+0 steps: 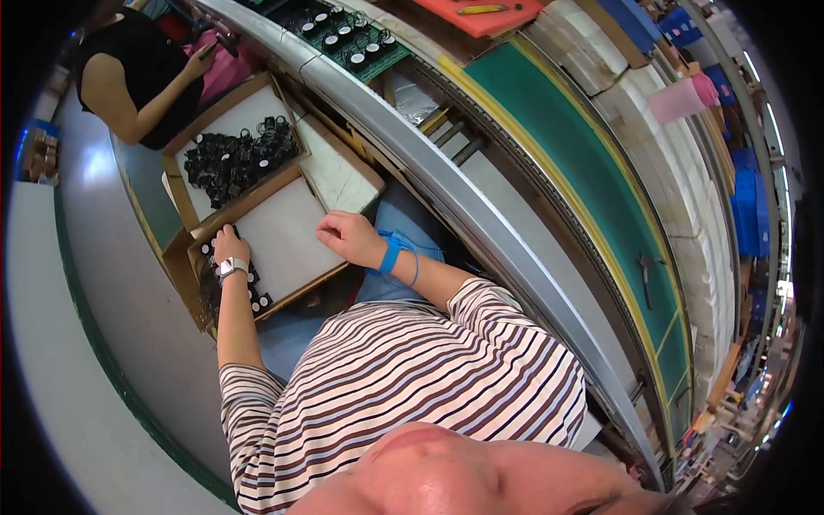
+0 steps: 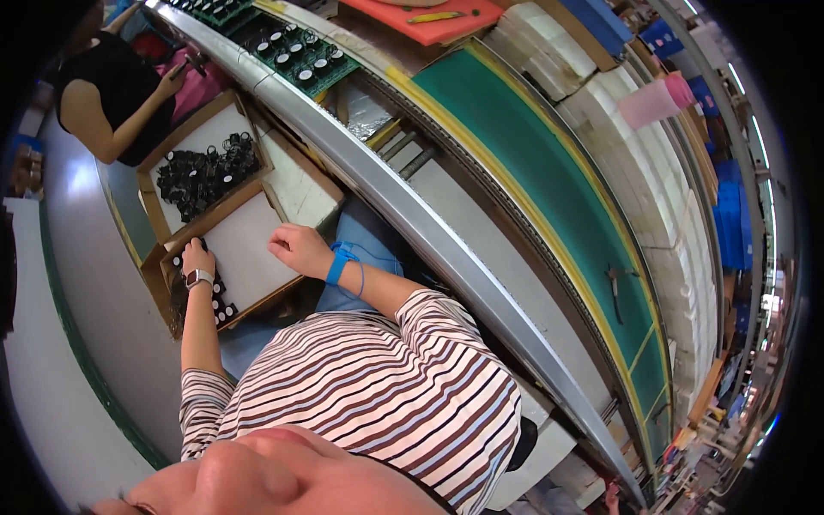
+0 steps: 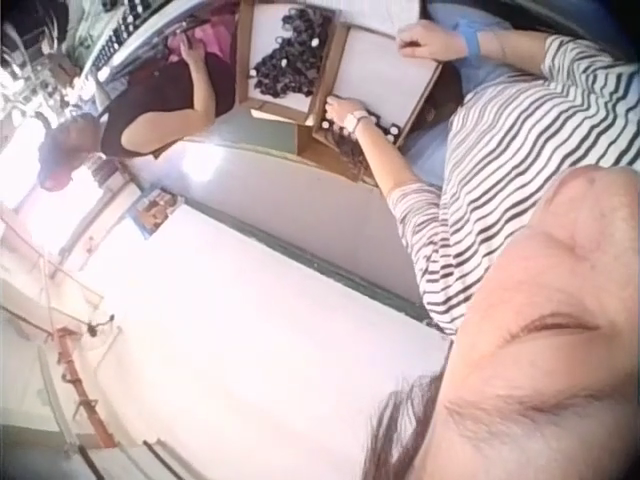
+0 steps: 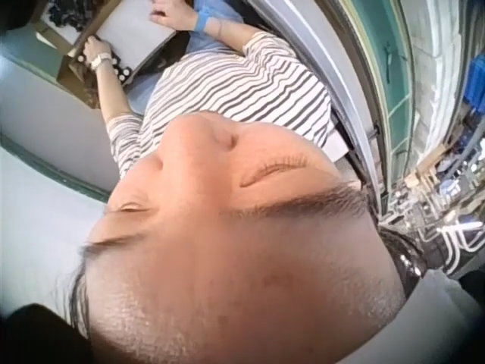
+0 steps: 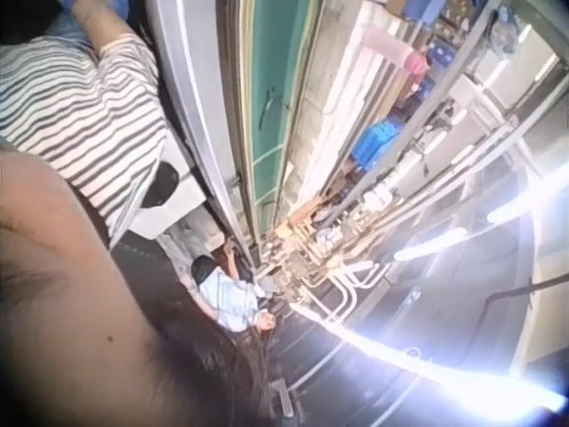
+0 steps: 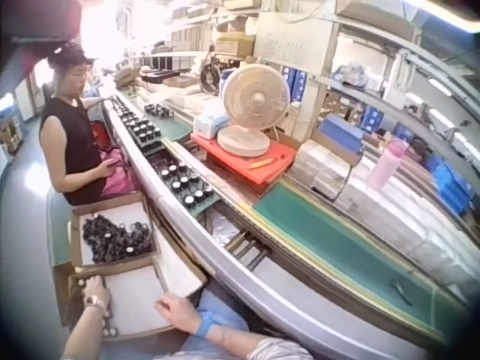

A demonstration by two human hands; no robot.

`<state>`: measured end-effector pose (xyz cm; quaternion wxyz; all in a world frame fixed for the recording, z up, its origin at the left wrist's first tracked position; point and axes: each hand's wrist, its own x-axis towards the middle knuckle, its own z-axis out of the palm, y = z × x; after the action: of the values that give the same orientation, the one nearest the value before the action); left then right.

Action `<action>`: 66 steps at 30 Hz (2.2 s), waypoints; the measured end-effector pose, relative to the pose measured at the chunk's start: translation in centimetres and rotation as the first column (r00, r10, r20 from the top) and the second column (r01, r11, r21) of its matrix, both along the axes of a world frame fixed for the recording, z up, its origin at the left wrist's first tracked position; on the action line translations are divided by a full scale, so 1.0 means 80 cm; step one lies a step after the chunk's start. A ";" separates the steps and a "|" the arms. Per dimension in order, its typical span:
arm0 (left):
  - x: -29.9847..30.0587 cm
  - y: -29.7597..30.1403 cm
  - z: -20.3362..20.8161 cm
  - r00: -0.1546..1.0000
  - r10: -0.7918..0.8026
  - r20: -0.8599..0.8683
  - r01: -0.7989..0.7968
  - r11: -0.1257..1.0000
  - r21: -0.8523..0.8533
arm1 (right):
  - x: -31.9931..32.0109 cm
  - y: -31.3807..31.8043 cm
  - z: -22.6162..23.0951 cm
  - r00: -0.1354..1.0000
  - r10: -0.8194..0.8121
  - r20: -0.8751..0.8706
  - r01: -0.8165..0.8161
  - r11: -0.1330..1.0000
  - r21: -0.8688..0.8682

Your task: The person assembles small electronic components by hand, then places the assembled parts into a component tray.

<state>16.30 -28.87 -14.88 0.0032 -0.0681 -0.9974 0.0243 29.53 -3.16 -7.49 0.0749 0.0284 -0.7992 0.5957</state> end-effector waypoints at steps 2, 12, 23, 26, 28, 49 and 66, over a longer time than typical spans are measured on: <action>0.005 0.000 0.011 0.999 0.005 -0.054 0.001 0.994 0.113 | 0.002 -0.003 -0.004 1.000 0.010 -0.022 -0.009 0.999 0.038; 0.084 0.060 0.122 0.924 -0.146 -0.354 0.330 0.773 0.541 | 0.003 -0.040 -0.009 0.980 0.022 -0.196 0.003 0.992 0.124; 0.139 0.102 0.125 0.966 -0.213 0.144 -0.130 0.074 0.989 | 0.009 -0.052 0.010 0.982 0.183 0.039 -0.176 0.974 -0.142; 0.142 0.106 0.123 0.942 -0.284 0.178 -0.147 0.127 0.981 | 0.009 -0.047 0.004 0.974 0.192 0.123 -0.150 0.946 -0.288; 0.145 0.109 0.122 0.941 -0.285 0.180 -0.161 0.089 0.983 | 0.010 -0.041 0.006 0.950 0.216 0.225 -0.129 0.929 -0.348; 0.136 0.097 0.126 0.978 -0.099 -0.184 0.209 0.494 0.844 | 0.009 -0.044 0.006 0.740 0.621 0.258 -0.063 0.446 -0.893; 0.136 0.092 0.139 0.971 -0.239 -0.008 0.074 0.271 0.960 | -0.001 -0.043 -0.002 0.678 0.719 0.150 0.019 0.187 -0.982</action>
<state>27.18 -21.51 -3.78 -0.0235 -0.1521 -0.8000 -0.5799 29.49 -6.57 -7.62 -0.3303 -0.0122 -0.2287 0.9157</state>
